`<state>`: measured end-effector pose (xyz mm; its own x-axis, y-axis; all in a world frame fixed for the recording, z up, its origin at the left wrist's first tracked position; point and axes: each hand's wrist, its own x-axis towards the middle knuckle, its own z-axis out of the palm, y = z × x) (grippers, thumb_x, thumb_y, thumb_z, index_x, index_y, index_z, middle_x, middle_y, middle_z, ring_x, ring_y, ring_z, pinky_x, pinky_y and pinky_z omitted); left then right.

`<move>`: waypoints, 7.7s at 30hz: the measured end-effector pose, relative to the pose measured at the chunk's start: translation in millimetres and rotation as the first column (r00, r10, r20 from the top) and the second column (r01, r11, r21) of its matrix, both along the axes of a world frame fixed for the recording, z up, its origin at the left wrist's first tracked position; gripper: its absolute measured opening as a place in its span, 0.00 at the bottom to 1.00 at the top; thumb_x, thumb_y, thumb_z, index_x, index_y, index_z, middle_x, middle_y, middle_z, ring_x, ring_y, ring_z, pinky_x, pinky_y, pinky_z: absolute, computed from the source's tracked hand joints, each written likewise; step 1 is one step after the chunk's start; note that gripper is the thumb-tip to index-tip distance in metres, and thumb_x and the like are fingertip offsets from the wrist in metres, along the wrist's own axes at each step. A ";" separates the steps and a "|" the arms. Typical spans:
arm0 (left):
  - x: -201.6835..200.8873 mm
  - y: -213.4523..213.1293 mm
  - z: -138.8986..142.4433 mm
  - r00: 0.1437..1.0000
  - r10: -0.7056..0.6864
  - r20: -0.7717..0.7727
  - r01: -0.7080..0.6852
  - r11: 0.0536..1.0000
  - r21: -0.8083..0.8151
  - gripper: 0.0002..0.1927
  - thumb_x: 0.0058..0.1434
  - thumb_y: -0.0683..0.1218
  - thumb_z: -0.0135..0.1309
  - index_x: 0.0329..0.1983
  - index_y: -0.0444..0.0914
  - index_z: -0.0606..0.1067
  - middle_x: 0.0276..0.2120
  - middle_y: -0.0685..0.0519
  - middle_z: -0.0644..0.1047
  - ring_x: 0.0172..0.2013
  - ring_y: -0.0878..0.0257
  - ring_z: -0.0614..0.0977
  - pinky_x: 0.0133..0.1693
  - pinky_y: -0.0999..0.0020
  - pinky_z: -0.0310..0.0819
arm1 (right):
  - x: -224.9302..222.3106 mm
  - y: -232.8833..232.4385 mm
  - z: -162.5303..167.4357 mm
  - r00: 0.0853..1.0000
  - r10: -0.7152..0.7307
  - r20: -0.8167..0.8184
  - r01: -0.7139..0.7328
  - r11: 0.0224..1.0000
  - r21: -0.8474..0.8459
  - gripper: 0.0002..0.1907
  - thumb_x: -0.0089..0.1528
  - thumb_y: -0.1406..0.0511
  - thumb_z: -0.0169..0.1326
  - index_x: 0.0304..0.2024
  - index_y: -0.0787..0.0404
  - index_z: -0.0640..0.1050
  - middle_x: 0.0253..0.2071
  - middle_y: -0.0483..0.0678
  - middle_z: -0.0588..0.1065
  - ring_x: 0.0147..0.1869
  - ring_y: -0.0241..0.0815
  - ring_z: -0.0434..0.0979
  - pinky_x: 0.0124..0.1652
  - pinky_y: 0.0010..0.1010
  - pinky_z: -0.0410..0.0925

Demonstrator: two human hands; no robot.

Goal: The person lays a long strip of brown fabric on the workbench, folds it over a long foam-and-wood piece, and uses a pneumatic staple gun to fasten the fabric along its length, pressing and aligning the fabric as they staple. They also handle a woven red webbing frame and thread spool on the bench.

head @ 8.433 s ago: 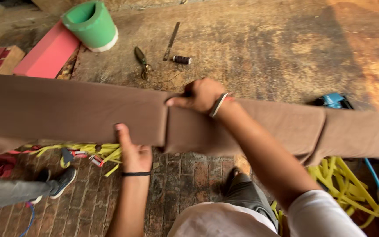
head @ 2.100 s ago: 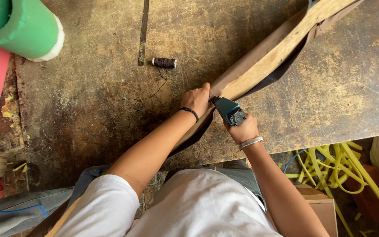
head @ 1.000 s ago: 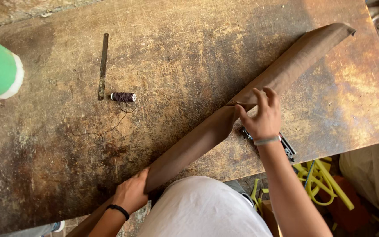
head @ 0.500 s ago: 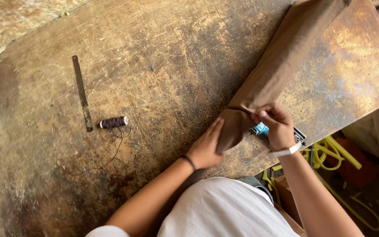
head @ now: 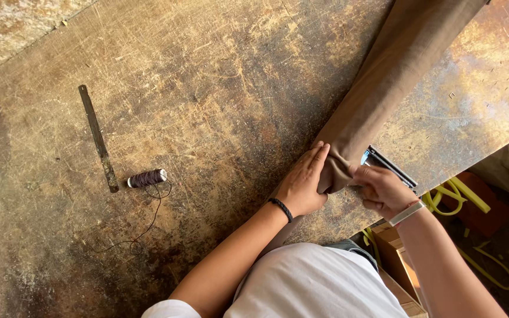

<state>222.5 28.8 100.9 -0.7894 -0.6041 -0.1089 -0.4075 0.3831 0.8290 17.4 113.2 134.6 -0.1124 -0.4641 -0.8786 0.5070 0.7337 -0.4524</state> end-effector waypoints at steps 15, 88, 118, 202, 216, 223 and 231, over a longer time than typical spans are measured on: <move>-28.3 -9.2 2.1 0.917 0.172 -0.360 -0.243 0.957 -0.161 0.11 0.57 0.41 0.62 0.43 0.39 0.81 0.44 0.53 0.80 0.48 0.55 0.82 0.51 0.62 0.79 | 0.6 0.6 -0.6 0.855 0.012 -0.518 -0.215 0.918 -0.333 0.05 0.60 0.71 0.58 0.38 0.65 0.80 0.27 0.40 0.73 0.29 0.27 0.67 0.29 0.21 0.61; -42.9 -73.3 14.4 0.706 0.424 0.568 -0.315 0.905 -0.285 0.11 0.62 0.41 0.52 0.48 0.42 0.71 0.38 0.43 0.82 0.41 0.48 0.85 0.44 0.53 0.80 | -13.3 -30.0 -56.5 0.493 0.332 -0.804 -0.703 0.697 -0.142 0.19 0.51 0.59 0.65 0.21 0.71 0.79 0.18 0.56 0.77 0.21 0.47 0.81 0.27 0.38 0.74; -36.9 -65.9 11.8 0.738 0.334 0.586 -0.189 0.936 -0.296 0.39 0.64 0.49 0.58 0.71 0.35 0.52 0.31 0.38 0.80 0.31 0.48 0.85 0.36 0.54 0.81 | -48.1 -15.3 -60.0 0.067 0.470 -0.880 -0.742 0.613 0.271 0.30 0.58 0.51 0.59 0.61 0.52 0.75 0.43 0.56 0.82 0.42 0.55 0.85 0.43 0.44 0.77; 209.8 101.6 -82.6 0.900 0.270 -0.343 0.020 0.759 0.651 0.25 0.73 0.46 0.46 0.73 0.38 0.65 0.69 0.50 0.70 0.68 0.60 0.68 0.69 0.65 0.57 | 161.3 64.1 34.2 -0.011 0.005 -1.000 -0.984 0.177 0.012 0.33 0.46 0.71 0.64 0.56 0.52 0.79 0.66 0.53 0.68 0.75 0.62 0.58 0.70 0.48 0.57; 188.7 134.2 -98.1 0.740 0.483 -0.467 -0.201 0.822 0.532 0.15 0.68 0.43 0.56 0.56 0.33 0.77 0.53 0.51 0.80 0.55 0.62 0.79 0.59 0.67 0.70 | 221.6 105.8 73.0 0.212 0.544 -0.812 -0.763 0.611 0.211 0.18 0.63 0.51 0.55 0.52 0.47 0.82 0.38 0.51 0.80 0.44 0.47 0.83 0.46 0.38 0.73; 180.1 128.7 -91.2 0.726 0.513 -0.459 -0.286 0.831 0.477 0.05 0.69 0.41 0.57 0.45 0.34 0.77 0.40 0.52 0.79 0.43 0.65 0.79 0.48 0.69 0.75 | 242.5 67.8 54.5 -0.365 -0.081 -0.928 -0.871 0.382 0.309 0.13 0.47 0.55 0.64 0.33 0.48 0.86 0.36 0.49 0.76 0.42 0.53 0.76 0.42 0.43 0.69; 183.4 124.0 -73.4 0.540 0.663 -0.518 -0.050 0.640 0.766 0.09 0.70 0.42 0.51 0.50 0.36 0.78 0.42 0.55 0.80 0.46 0.68 0.80 0.53 0.72 0.74 | 197.4 95.9 32.2 0.767 0.308 -0.562 -0.596 0.668 -0.447 0.06 0.66 0.71 0.52 0.40 0.64 0.80 0.35 0.47 0.81 0.40 0.35 0.81 0.43 0.25 0.74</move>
